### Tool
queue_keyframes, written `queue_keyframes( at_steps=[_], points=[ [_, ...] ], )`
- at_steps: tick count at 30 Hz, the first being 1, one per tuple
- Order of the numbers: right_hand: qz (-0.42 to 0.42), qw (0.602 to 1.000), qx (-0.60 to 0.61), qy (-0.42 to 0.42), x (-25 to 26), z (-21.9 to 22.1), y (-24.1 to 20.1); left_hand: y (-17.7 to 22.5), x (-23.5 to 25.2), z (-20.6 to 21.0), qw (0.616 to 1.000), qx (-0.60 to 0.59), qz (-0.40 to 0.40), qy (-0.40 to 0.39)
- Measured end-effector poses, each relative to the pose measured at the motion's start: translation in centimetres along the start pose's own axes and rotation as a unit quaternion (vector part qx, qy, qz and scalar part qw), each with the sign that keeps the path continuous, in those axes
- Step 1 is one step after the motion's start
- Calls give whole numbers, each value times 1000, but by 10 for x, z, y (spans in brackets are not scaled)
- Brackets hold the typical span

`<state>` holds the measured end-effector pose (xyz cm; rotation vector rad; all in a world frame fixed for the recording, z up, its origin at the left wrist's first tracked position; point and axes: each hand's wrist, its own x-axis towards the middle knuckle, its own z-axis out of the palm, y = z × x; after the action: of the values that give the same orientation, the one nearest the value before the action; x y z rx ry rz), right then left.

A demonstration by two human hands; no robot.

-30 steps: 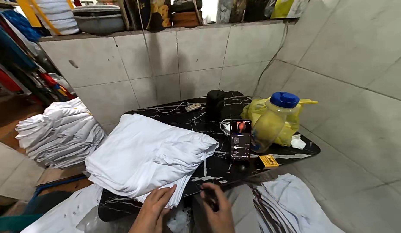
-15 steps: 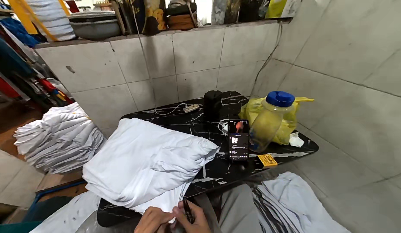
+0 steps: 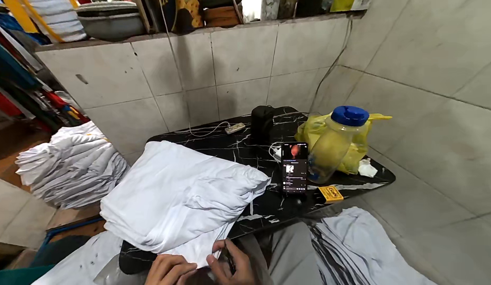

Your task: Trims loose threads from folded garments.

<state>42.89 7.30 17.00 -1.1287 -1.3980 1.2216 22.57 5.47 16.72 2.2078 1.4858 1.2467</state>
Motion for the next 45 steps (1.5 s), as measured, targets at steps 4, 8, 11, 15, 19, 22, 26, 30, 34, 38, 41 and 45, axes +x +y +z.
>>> queue_keyframes(
  at_steps=[4, 8, 11, 15, 19, 22, 26, 30, 34, 38, 41, 45],
  points=[
    [-17, 999, -9, -33, 4, 0, 6, 2, 1, -3, 1000, 28, -8, -4],
    [-77, 996, -6, -48, 4, -2, 17, 12, 4, 1, 992, 110, -21, 59],
    [-93, 993, -22, -65, -1, 3, 20, 19, 10, 9, 989, 100, -46, 102],
    [-48, 998, -36, -17, -4, 2, 15, 26, 18, 17, 991, -31, -73, 104],
    [-82, 975, -204, -30, -2, -8, 21, 28, 21, 21, 986, -99, -123, 56],
    [-125, 964, -230, -44, 0, -10, 33, 24, 21, 22, 979, -131, -153, 25],
    [-150, 971, -186, -21, 3, -3, 50, 26, 24, 26, 953, -256, -150, 67],
    [-140, 968, -206, -32, 2, 0, 53, 21, 34, 26, 966, -230, -100, 60],
    [-111, 967, -223, -48, 0, 1, 50, 12, 48, 27, 987, -131, -43, 80],
    [-108, 964, -238, -58, -1, 2, 52, -6, 65, 29, 996, -10, -41, 75],
    [-114, 965, -227, -60, 0, -3, 46, -15, 70, 21, 999, 44, 3, 30],
    [-129, 984, -119, 38, -4, -15, 51, -6, 70, -13, 987, -37, 69, -138]
  ],
)
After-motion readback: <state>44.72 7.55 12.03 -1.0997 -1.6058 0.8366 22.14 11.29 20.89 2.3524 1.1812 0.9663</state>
